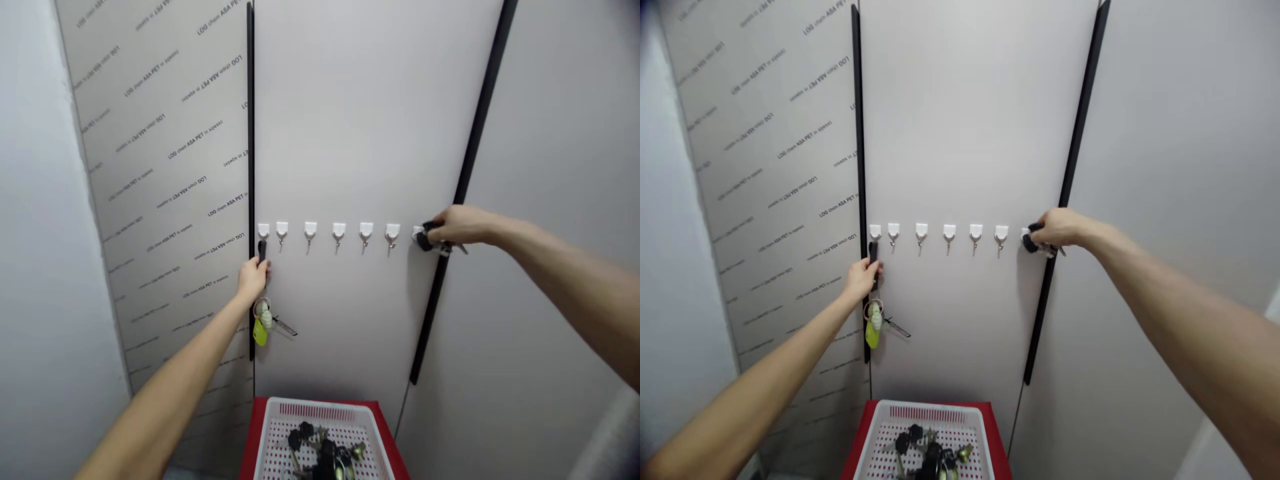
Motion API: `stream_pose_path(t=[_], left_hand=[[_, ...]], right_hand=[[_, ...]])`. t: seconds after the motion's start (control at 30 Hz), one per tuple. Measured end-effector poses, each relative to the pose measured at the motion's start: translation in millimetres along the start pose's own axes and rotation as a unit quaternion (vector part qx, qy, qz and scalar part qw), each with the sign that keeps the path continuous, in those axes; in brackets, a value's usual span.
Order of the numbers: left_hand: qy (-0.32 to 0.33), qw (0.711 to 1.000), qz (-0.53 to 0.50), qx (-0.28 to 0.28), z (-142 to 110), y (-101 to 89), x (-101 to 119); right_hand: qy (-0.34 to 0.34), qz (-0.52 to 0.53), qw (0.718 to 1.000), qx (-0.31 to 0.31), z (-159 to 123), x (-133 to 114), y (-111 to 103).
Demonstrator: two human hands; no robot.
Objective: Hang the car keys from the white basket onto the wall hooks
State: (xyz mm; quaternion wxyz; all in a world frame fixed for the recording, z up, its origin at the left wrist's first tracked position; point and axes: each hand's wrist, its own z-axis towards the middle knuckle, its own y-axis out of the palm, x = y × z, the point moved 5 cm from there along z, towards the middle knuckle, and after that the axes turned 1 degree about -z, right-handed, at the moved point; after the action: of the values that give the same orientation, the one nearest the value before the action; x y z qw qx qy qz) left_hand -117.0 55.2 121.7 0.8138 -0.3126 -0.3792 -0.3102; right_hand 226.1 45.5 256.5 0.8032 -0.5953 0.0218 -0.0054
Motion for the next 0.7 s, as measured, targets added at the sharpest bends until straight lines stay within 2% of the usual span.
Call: stream_pose_path(t=[0.07,0.1,0.13,0.2,0.27,0.33,0.4,0.43,0.53,0.57,0.63,0.7], left_hand=[[-0.006,0.997,-0.081,0.015,14.3,-8.3,3.7],[0.001,0.993,-0.118,0.029,20.9,-14.9,8.3],[0.009,0.988,-0.150,0.039,26.7,-22.0,14.6],[0.026,0.978,-0.204,0.046,34.1,-34.7,30.8],[0.044,0.967,-0.247,0.032,34.5,-42.5,50.1],[0.064,0.958,-0.278,-0.001,27.8,-44.4,68.4],[0.080,0.952,-0.294,-0.038,16.4,-42.1,82.3],[0.086,0.949,-0.298,-0.054,9.9,-40.4,87.1],[0.095,0.943,-0.302,-0.101,-8.0,-33.7,94.2],[0.095,0.942,-0.300,-0.118,-13.2,-31.1,95.1],[0.090,0.939,-0.296,-0.152,-23.0,-25.7,96.2],[0.083,0.935,-0.292,-0.186,-33.6,-20.2,97.9]], right_hand=[[-0.008,0.027,0.995,-0.098,-0.8,5.6,10.8],[-0.007,0.050,0.992,-0.115,-1.4,9.2,12.4],[-0.002,0.078,0.992,-0.104,-1.1,12.9,11.0],[0.012,0.131,0.991,-0.035,0.9,19.6,3.2],[0.025,0.170,0.985,0.014,3.5,23.0,-2.7],[0.024,0.181,0.983,-0.001,6.4,21.8,-2.4],[0.020,0.161,0.986,-0.028,9.0,19.1,-2.2],[0.021,0.140,0.990,-0.021,10.3,18.3,-4.3],[0.018,0.059,0.995,0.074,14.0,14.9,-16.7],[0.009,0.038,0.995,0.089,15.5,12.4,-17.4],[-0.020,0.019,0.998,0.049,19.3,6.4,-8.5],[-0.044,0.026,0.998,-0.036,21.9,1.3,8.3]])
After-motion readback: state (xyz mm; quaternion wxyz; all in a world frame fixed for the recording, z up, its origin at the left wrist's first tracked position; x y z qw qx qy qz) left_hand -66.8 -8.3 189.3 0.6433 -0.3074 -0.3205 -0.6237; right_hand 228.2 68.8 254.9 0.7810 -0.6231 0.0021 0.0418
